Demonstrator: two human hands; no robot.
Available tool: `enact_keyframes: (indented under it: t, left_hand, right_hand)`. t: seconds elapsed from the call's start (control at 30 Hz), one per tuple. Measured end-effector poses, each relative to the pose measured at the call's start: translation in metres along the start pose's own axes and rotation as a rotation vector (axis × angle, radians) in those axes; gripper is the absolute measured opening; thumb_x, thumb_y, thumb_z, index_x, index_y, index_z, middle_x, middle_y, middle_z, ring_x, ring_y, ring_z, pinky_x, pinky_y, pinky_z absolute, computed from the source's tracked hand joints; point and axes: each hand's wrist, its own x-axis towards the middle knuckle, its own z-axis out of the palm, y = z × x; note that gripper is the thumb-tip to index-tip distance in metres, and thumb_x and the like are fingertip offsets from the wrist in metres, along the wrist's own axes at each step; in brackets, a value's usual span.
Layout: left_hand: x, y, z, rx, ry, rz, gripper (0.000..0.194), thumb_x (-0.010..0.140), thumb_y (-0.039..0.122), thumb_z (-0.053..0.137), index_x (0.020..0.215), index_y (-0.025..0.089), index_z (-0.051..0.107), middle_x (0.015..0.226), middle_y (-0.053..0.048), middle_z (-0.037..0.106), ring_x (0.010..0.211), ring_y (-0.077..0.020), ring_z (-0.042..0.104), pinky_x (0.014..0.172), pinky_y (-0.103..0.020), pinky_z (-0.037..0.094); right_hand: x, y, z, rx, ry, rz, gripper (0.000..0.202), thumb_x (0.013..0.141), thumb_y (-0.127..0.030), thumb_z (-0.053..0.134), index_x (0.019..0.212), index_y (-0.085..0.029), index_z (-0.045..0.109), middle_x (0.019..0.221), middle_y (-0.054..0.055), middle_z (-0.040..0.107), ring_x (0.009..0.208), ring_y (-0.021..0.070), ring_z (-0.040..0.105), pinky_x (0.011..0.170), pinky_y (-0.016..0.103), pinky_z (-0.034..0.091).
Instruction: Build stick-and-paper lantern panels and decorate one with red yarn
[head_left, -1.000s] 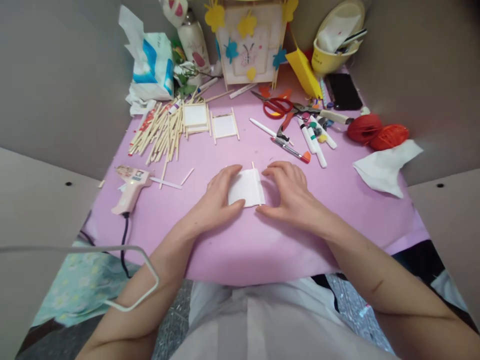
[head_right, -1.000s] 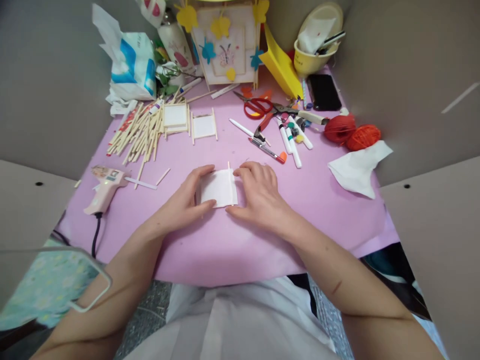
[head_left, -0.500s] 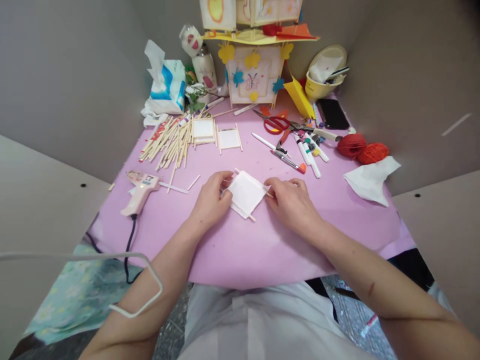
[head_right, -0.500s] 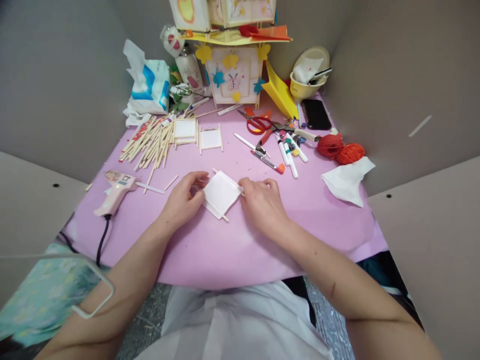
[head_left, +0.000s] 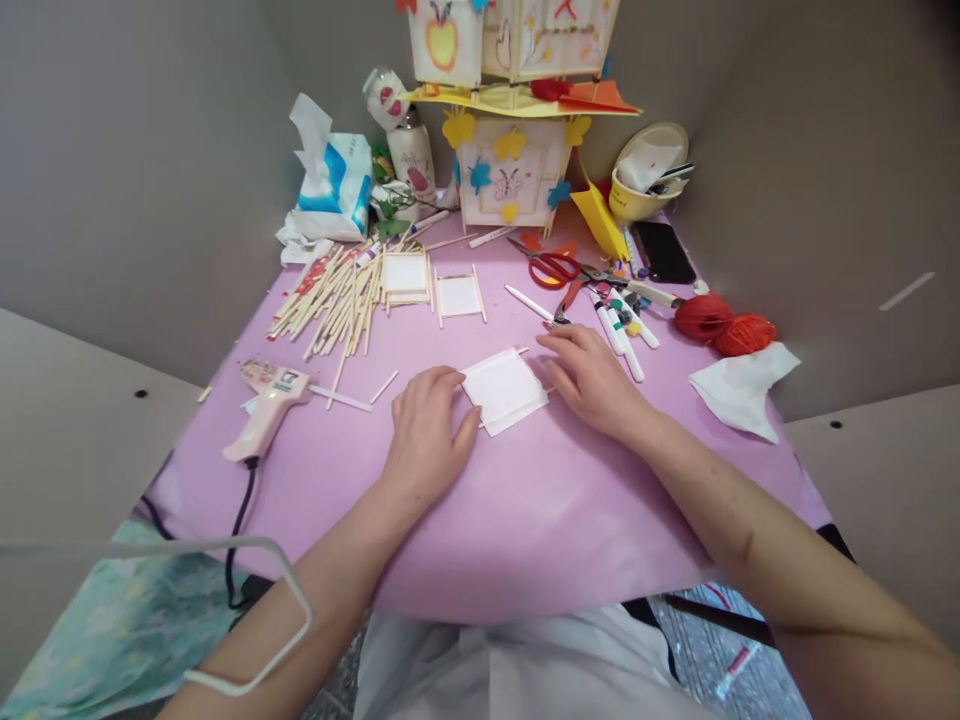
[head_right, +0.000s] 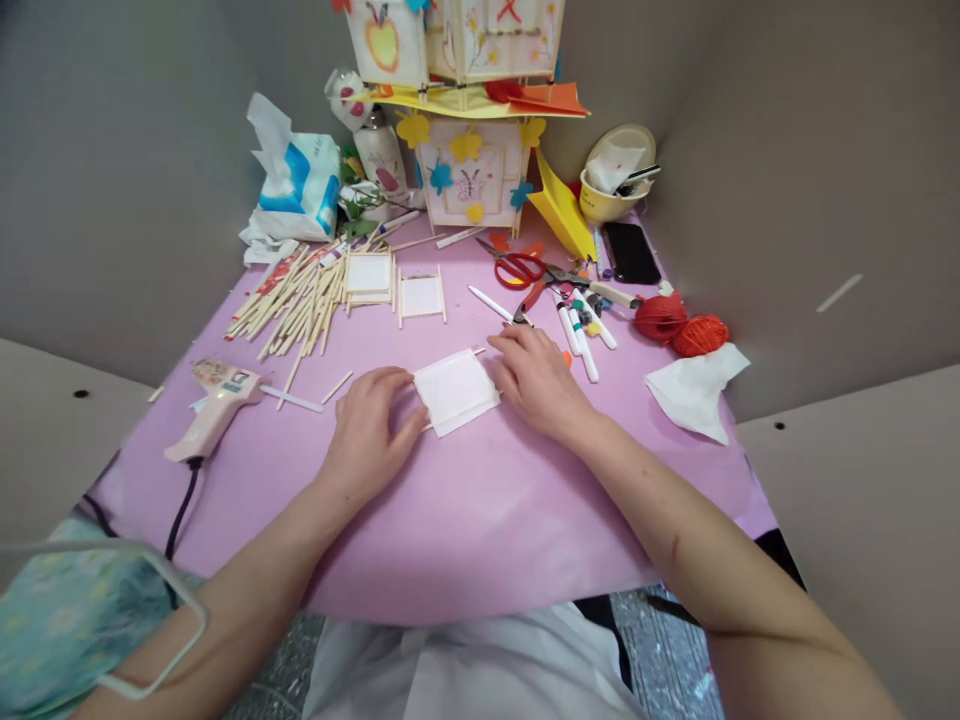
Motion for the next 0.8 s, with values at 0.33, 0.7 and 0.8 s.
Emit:
enact_keyframes:
  t: [0.33,0.7,0.8]
  left_hand:
    - [-0.001,0.010,0.015,0.294,-0.197,0.000,0.063,0.095,0.044,0.043,0.148,0.011,0.031,0.158,-0.013,0.028,0.148,-0.0309,0.019,0.116,-0.060,0.017]
    - [0.001,0.010,0.019,0.294,-0.204,-0.025,0.059,0.096,0.040,0.040,0.148,0.011,0.034,0.156,-0.014,0.033,0.147,-0.0299,0.023,0.117,-0.058,0.018]
    - [0.001,0.009,0.019,0.289,-0.187,-0.008,0.059,0.097,0.040,0.039,0.148,0.010,0.034,0.156,-0.014,0.033,0.147,-0.0296,0.024,0.117,-0.057,0.017]
  right_hand:
    - [-0.021,-0.003,0.002,-0.202,-0.206,-0.005,0.045,0.096,-0.040,0.041,0.135,-0.021,0.050,0.127,0.012,0.054,0.115,0.0301,0.042,0.094,0.048,0.028]
    - [-0.024,-0.010,0.004,-0.297,-0.251,-0.058,0.055,0.097,-0.044,0.039,0.142,-0.014,0.042,0.132,0.015,0.054,0.118,0.0299,0.043,0.097,0.048,0.025]
    - [-0.025,-0.012,0.004,-0.332,-0.254,-0.061,0.057,0.097,-0.045,0.039,0.143,-0.013,0.042,0.135,0.015,0.053,0.119,0.0306,0.042,0.098,0.048,0.024]
